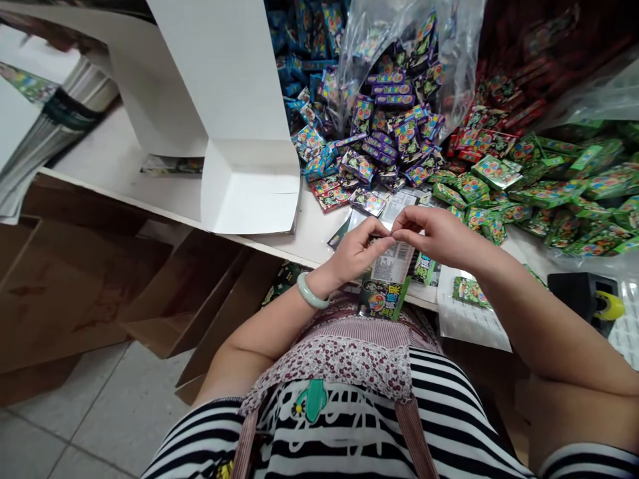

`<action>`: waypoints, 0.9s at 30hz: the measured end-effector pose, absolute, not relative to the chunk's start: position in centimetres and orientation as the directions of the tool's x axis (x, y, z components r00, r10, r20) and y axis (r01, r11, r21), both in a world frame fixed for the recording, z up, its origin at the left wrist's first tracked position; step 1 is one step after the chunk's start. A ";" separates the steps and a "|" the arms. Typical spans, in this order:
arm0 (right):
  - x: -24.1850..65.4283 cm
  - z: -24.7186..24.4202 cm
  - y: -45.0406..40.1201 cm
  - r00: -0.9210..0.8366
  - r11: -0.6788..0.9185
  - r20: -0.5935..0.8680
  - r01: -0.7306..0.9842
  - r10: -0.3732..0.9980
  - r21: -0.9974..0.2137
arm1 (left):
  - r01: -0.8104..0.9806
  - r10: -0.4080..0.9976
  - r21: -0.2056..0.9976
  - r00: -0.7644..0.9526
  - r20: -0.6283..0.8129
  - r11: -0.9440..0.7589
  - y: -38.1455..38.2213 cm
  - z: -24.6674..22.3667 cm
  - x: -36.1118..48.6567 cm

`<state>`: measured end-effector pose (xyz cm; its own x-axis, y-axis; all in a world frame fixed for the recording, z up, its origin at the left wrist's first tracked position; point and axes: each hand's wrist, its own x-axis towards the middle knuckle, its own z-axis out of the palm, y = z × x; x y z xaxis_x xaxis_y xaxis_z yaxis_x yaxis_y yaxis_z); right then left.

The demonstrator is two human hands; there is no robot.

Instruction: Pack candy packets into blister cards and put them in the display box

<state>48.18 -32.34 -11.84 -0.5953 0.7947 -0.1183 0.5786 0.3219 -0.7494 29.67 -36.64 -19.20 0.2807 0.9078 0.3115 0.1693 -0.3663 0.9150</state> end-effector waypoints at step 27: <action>67.0 -24.4 -32.6 0.201 -0.103 0.124 0.832 0.972 -0.545 | 0.287 0.956 0.923 0.217 0.196 -0.255 -36.2 -19.9 27.6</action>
<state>67.00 -32.64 -24.37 0.2015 0.9717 0.1235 0.8320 -0.1032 -0.5450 27.63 -36.17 -19.89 0.2168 0.9562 0.1965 0.2875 -0.2549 0.9233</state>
